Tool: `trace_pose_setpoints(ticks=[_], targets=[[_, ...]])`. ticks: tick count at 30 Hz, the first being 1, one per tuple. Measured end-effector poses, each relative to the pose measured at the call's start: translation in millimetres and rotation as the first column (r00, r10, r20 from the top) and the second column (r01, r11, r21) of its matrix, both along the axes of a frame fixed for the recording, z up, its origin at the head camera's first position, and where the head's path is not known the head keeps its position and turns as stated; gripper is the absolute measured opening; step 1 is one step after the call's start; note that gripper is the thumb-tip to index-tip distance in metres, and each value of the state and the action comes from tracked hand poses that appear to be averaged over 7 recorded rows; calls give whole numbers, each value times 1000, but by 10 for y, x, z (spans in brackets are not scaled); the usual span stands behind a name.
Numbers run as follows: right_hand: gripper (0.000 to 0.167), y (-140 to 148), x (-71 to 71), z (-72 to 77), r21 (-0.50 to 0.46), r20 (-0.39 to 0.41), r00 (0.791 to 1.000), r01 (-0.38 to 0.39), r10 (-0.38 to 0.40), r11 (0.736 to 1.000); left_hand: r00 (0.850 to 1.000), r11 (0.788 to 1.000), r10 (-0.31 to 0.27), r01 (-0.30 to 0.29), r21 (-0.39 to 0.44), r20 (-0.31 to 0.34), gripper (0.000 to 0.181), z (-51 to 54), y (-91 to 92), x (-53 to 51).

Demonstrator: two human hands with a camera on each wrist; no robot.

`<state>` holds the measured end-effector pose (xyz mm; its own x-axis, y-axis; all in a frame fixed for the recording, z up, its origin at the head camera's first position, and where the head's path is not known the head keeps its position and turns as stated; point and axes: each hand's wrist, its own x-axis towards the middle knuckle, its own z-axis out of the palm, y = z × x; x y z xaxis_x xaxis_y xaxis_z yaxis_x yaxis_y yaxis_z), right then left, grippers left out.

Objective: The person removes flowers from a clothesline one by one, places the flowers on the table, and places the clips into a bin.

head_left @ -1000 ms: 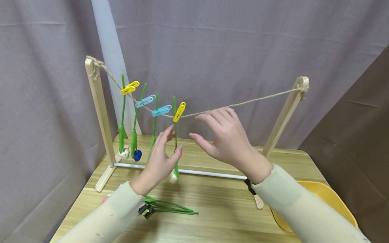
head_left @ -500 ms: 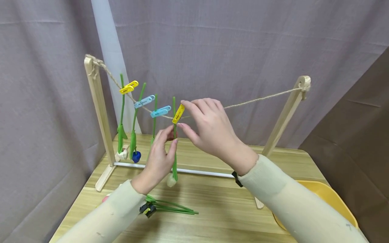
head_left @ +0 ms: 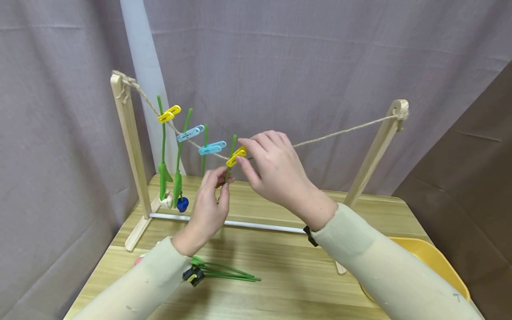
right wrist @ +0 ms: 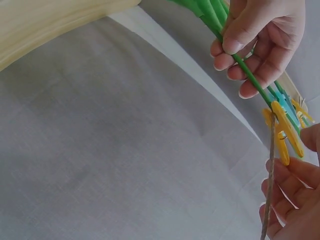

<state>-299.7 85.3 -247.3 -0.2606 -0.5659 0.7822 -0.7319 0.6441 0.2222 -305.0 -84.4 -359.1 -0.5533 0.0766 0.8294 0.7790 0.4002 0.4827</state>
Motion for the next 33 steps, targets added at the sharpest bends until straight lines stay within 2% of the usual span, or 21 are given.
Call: trace_pose_setpoints(ticks=[4, 13, 19, 24, 28, 33], targets=[[21, 0, 9, -18, -9, 1, 1000, -3, 3, 1000, 1000, 1000, -3, 3, 9, 5, 27, -4, -5, 8], [10, -3, 54, -52, -40, 17, 1000, -20, 21, 999, 997, 996, -75, 73, 54, 33, 22, 3, 9, 2], [9, -17, 82, -81, -57, -11, 999, -40, 39, 998, 992, 993, -114, 111, 49, 61, 24, 12, -15, 1], [7, -6, 92, -59, -91, -54, 997, -61, 56, 994, 990, 992, -120, 116, 51, 75, 28, -2, -57, -5], [8, 25, 99, -42, -117, -58, 995, -89, 83, 989, 988, 990, -136, 131, 59, 79, 29, -14, -91, -2], [10, 98, 121, -43, -141, -58, 992, -120, 113, 983, 988, 991, -128, 123, 61, 88, 30, -11, -129, 9]])
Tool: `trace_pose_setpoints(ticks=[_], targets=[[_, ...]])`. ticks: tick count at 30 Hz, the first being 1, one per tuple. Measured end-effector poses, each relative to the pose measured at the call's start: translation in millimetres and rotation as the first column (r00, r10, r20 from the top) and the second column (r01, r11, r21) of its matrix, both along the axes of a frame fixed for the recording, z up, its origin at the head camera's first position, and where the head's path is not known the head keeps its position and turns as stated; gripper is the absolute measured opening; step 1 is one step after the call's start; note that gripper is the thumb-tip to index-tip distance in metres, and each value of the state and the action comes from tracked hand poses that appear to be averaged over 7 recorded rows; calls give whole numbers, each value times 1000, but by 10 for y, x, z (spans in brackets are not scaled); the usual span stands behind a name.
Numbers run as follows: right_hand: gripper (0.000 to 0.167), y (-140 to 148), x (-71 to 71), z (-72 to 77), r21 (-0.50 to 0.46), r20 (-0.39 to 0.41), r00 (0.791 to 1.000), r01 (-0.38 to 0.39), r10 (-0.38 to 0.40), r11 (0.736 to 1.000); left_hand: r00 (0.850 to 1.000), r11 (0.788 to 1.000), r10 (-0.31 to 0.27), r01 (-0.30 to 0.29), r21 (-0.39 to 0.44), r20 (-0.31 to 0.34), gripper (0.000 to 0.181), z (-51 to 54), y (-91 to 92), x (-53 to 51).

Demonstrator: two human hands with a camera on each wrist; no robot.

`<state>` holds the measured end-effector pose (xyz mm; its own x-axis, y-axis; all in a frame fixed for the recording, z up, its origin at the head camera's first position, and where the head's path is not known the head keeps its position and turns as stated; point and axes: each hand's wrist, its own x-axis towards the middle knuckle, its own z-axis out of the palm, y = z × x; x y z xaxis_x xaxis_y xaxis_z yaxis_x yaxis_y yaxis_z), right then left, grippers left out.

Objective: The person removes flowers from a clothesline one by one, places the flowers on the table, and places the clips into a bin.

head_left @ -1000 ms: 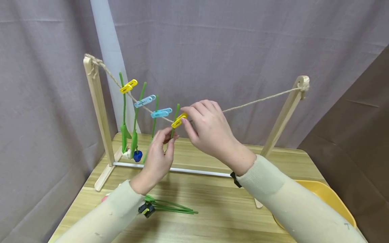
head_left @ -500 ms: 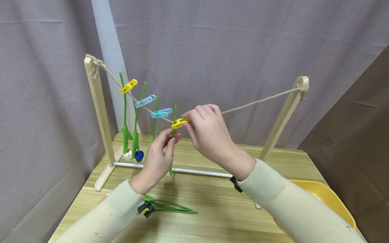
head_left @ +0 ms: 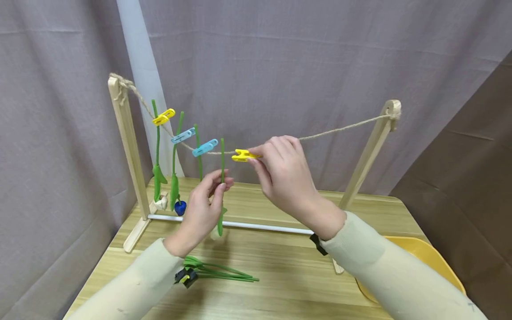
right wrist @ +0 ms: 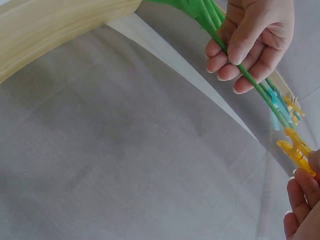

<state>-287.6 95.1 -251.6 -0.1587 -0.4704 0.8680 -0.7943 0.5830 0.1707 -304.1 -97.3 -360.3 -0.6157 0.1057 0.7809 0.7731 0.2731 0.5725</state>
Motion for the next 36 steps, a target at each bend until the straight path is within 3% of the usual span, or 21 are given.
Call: trace_pose_setpoints(ticks=[11, 19, 22, 27, 36], targets=[[11, 201, -29, -135, 20, 34, 999, 6, -7, 1000, 1000, 1000, -3, 3, -23, -11, 31, -32, -43, 8], [14, 344, -74, -282, 62, 102, 994, 22, -28, 998, 999, 997, -11, 8, -78, -38, 27, -40, -71, 79], [17, 395, -80, -338, 73, 140, 990, 22, -32, 997, 1000, 992, -26, 24, -124, -14, 25, -39, -90, 131], [20, 495, -89, -436, 82, 199, 979, 23, -39, 996, 998, 965, -36, 50, -257, 61, 25, -28, -127, 229], [25, 767, -99, -666, 133, 263, 961, 50, -84, 990, 999, 901, -22, 41, -433, 48, 25, -33, -162, 360]])
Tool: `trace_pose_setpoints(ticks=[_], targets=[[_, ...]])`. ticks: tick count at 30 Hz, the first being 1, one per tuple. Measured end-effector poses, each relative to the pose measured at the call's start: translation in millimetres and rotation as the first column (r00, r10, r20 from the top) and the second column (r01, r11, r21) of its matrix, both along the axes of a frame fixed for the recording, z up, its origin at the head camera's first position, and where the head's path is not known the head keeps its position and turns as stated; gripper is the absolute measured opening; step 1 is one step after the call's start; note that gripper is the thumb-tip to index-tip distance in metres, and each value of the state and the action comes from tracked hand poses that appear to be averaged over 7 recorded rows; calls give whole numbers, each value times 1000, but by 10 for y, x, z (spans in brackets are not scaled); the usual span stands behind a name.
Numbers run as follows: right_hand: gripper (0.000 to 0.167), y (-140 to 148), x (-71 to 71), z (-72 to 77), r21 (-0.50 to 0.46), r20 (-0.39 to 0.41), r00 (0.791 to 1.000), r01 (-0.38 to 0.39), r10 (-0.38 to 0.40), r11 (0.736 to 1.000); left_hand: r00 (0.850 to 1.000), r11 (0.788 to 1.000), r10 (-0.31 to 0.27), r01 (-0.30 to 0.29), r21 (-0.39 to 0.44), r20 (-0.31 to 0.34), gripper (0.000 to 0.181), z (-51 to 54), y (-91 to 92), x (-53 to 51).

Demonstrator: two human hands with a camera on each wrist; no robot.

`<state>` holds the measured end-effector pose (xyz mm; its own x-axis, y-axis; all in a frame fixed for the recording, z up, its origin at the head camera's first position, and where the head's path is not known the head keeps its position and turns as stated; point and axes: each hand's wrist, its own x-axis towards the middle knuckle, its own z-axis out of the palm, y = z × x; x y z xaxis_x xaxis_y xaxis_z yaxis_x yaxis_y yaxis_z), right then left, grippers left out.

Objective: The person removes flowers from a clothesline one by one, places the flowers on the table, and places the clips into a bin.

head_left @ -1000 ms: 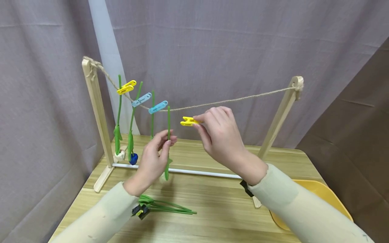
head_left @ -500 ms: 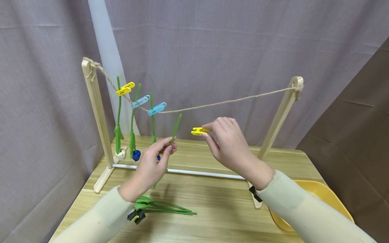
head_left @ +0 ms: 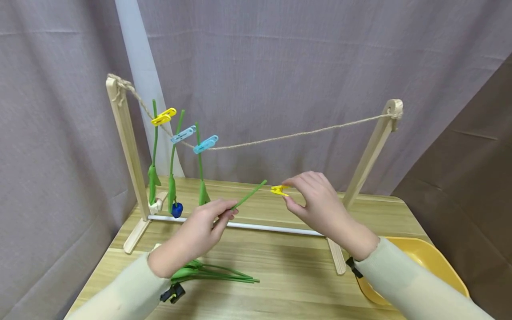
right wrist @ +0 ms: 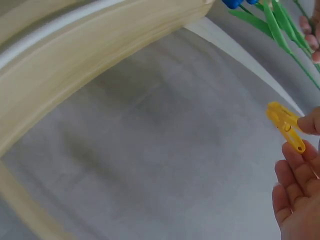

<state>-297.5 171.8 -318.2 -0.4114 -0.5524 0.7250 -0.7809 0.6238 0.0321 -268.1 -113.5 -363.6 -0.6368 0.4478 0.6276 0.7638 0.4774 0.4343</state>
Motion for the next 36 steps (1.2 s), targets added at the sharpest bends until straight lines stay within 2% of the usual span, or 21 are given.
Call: trace_pose_setpoints(ticks=[4, 10, 15, 19, 24, 27, 31, 36], targets=[[27, 159, -4, -128, 24, 31, 999, 9, -9, 1000, 1000, 994, 5, -6, -111, -14, 25, -36, -13, 42], [34, 403, 35, -300, 44, 70, 997, 33, -36, 998, 998, 964, -17, 0, -266, -61, 23, -118, -10, 75], [34, 563, 84, -432, 32, 83, 994, 65, -68, 997, 997, 946, -32, 6, -323, -76, 20, -255, -27, 94], [36, 691, 139, -522, 17, 100, 990, 97, -99, 995, 999, 929, -14, -6, -370, -51, 19, -400, -44, 129], [36, 879, 226, -630, 20, 149, 974, 172, -173, 985, 999, 895, 10, -26, -445, -38, 18, -602, -63, 192], [35, 991, 270, -704, 23, 169, 960, 222, -222, 975, 998, 875, 46, -58, -481, -36, 24, -718, -76, 222], [35, 1135, 325, -797, 17, 202, 939, 280, -277, 960, 997, 860, 68, -77, -504, -35, 32, -841, -84, 241], [36, 1326, 377, -904, 14, 239, 911, 344, -337, 939, 997, 845, 70, -72, -530, -24, 31, -987, -94, 257]])
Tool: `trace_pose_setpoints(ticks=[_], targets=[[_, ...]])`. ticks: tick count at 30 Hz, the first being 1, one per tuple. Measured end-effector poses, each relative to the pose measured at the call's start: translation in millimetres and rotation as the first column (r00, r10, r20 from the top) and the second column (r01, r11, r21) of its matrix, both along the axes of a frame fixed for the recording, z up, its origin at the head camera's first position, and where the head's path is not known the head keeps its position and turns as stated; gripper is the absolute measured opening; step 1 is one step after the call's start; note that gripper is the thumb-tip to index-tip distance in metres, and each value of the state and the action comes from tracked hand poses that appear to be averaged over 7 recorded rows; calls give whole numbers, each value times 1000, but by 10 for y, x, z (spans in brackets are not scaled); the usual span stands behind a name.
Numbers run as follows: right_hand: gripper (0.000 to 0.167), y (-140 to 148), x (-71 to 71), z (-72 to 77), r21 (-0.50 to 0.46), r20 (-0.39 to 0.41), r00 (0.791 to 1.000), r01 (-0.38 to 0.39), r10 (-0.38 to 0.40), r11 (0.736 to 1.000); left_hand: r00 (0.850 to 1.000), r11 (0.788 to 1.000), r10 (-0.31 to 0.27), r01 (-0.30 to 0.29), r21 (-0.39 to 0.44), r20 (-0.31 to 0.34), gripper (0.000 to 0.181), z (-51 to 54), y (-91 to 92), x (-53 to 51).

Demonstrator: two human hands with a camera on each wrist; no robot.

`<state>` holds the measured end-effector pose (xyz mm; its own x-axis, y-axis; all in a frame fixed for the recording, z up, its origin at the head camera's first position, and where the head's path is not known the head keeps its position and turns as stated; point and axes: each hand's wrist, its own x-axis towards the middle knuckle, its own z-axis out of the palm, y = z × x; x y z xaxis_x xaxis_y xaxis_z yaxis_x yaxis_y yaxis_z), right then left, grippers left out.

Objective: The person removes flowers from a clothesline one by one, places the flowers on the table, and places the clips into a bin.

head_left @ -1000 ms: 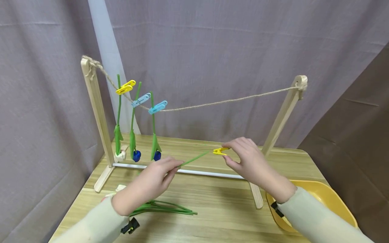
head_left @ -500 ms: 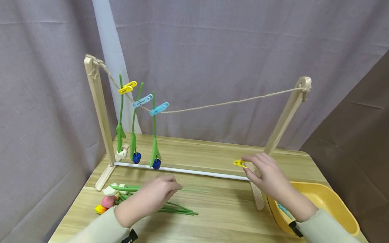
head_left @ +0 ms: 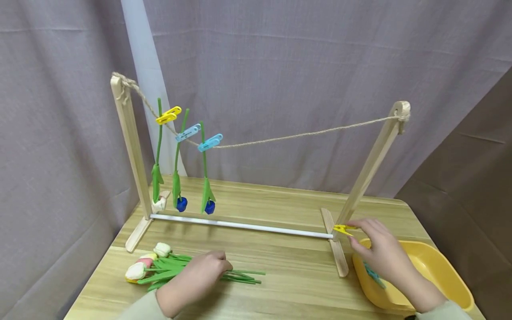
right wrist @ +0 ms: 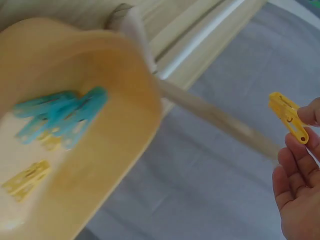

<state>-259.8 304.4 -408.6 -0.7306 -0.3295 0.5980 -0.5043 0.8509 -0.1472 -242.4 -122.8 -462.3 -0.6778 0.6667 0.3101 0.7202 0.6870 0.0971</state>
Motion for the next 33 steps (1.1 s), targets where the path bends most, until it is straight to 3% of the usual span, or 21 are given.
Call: trace_pose_setpoints(ticks=[11, 15, 26, 33], targets=[[36, 534, 84, -227, 12, 29, 994, 108, -108, 994, 1000, 1000, 8, -8, -9, 12, 18, -242, -54, -20], [34, 699, 76, -317, 15, 52, 989, 136, -136, 991, 999, 999, 18, -17, -33, 46, 19, -303, -70, -24], [32, 994, 47, -537, 75, 161, 966, 193, -203, 978, 996, 999, 39, -39, -5, 81, 20, -342, -74, 5], [32, 1037, 25, -614, 108, 266, 936, 210, -232, 972, 998, 999, 40, -41, 20, 56, 22, -362, -60, -14]])
